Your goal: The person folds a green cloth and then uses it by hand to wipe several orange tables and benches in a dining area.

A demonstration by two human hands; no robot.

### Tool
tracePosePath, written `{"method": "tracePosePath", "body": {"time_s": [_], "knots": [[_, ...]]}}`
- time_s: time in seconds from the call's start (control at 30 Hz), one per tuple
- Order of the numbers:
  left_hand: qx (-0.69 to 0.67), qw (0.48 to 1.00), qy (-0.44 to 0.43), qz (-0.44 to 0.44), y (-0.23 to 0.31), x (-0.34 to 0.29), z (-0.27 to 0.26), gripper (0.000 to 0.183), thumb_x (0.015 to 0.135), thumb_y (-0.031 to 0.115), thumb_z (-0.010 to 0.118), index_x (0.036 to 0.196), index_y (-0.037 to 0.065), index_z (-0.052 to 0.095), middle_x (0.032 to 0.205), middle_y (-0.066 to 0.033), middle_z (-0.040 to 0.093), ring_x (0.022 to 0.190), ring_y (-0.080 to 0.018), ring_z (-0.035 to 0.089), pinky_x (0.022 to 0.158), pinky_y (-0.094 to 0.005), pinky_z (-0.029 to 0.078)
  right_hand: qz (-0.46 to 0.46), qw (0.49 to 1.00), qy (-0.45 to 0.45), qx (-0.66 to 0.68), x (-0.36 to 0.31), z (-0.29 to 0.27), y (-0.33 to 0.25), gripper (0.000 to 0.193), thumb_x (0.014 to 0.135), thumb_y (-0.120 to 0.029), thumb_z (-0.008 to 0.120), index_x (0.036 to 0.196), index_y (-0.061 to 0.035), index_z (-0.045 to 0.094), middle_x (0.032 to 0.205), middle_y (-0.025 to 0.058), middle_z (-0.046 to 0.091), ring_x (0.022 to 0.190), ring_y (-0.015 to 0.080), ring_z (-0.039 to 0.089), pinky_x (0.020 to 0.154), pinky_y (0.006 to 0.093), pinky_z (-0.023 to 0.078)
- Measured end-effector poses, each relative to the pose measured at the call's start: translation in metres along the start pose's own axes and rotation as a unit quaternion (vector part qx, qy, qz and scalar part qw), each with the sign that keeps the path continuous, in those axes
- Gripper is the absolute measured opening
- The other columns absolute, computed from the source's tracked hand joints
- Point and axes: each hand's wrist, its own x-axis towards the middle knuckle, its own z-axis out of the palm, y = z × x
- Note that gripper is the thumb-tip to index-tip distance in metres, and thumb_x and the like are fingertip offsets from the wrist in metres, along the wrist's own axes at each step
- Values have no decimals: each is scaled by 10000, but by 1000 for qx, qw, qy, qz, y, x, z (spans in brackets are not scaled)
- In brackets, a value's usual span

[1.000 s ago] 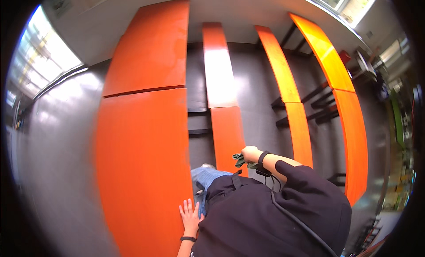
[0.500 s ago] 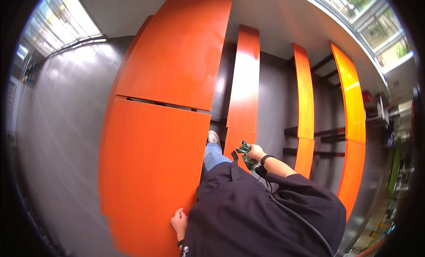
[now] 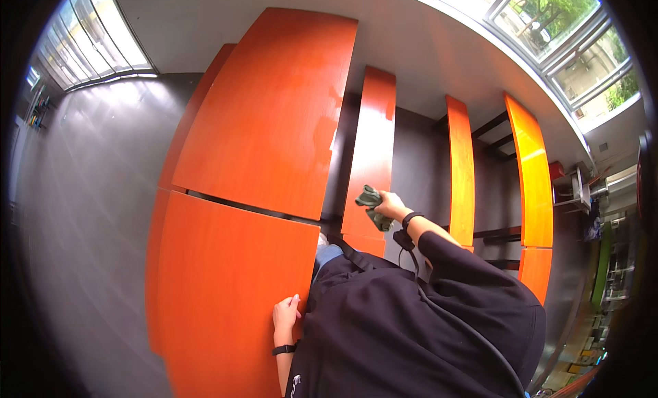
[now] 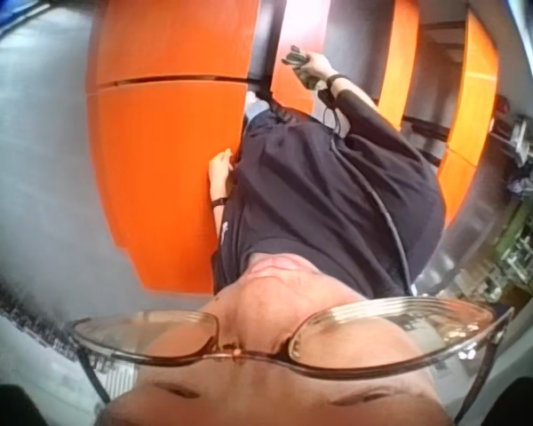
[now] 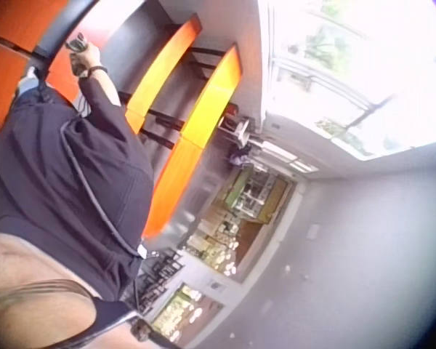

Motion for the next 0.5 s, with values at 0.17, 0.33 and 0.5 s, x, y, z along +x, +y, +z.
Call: {"method": "tracePosePath", "body": {"time_s": [0.17,0.33,0.5], "knots": [[-24,999,21,-16,-15,22,3,413,977,384,516,821,52,706,611,-85,681,531,-198,655,568,-330,509,-63,992,-24,-104,4,-1,-32,483,695,-217,731,1144,-63,642,1055,205,686,1006,371,654,889,442,526],[-22,998,61,16,-5,15,4,480,996,389,474,773,19,684,603,-92,678,514,-198,657,553,-318,511,-88,985,-48,-144,2,1,-24,500,678,-197,726,1163,-93,662,999,168,706,969,347,667,872,429,530],[-54,989,89,-105,21,26,1,701,1017,475,321,600,24,660,496,-89,621,526,-228,659,590,-349,524,10,993,-24,-112,46,-34,3,532,656,-375,826,1068,-79,665,1012,183,701,990,370,653,862,445,520]]}}
